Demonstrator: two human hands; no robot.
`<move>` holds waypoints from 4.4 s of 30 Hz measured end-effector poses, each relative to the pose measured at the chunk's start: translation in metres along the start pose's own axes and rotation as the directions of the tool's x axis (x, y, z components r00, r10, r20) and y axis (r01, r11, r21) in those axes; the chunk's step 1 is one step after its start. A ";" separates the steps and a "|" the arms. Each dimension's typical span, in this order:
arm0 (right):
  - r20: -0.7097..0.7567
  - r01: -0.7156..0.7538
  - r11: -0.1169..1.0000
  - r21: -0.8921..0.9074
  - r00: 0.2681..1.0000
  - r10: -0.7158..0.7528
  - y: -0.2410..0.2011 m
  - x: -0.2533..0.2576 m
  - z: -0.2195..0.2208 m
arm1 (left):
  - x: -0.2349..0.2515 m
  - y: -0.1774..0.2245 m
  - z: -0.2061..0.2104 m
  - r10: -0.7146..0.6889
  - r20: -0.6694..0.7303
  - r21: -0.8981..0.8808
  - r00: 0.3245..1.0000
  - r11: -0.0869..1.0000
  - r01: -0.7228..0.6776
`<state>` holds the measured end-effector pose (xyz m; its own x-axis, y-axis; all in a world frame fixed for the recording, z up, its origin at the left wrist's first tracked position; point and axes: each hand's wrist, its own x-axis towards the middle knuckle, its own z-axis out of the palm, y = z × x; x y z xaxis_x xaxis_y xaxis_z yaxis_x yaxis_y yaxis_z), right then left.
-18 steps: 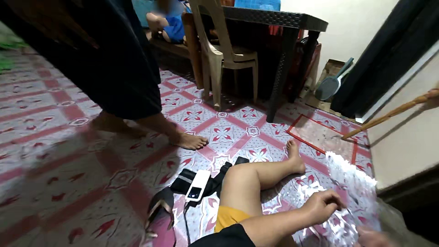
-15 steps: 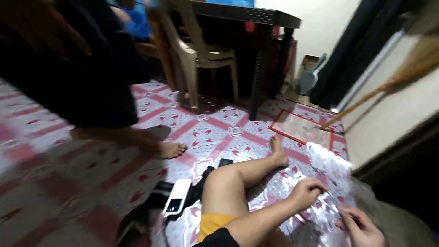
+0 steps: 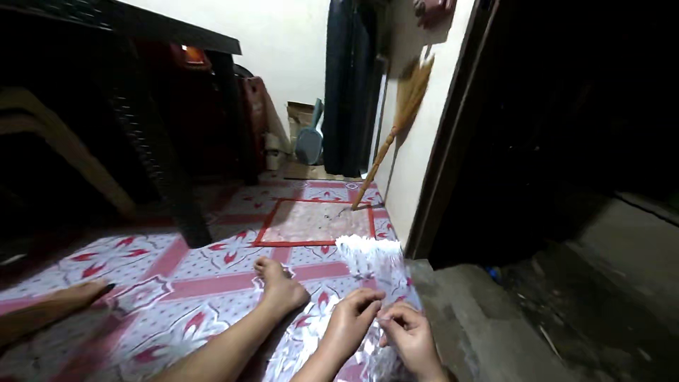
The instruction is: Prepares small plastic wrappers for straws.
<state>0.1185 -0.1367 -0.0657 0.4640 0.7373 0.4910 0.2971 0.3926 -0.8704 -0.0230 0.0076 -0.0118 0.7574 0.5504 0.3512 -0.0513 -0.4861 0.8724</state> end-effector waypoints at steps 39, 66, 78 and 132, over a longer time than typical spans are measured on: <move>-0.148 -0.152 0.975 -0.163 0.981 0.128 0.005 -0.006 -0.023 | 0.020 0.010 0.041 -0.033 -0.118 -0.153 0.992 0.988 0.015; -0.126 -0.017 0.982 0.189 0.991 0.042 -0.042 0.012 -0.041 | 0.009 0.029 0.047 0.009 -0.139 -0.282 0.990 0.958 -0.048; -0.141 0.060 0.913 0.403 0.990 -0.003 -0.041 0.012 -0.044 | -0.005 0.027 0.075 0.114 -0.063 -0.346 0.992 0.929 -0.128; -0.235 -0.028 0.974 0.224 0.969 0.082 0.082 -0.022 -0.138 | -0.041 -0.098 0.003 -0.320 0.286 0.716 0.903 0.698 0.020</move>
<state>0.2473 -0.1966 -0.1431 0.6697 0.6173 0.4129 0.0897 0.4847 -0.8701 -0.0466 0.0309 -0.1129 0.8869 0.4582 -0.0592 0.4454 -0.8139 0.3732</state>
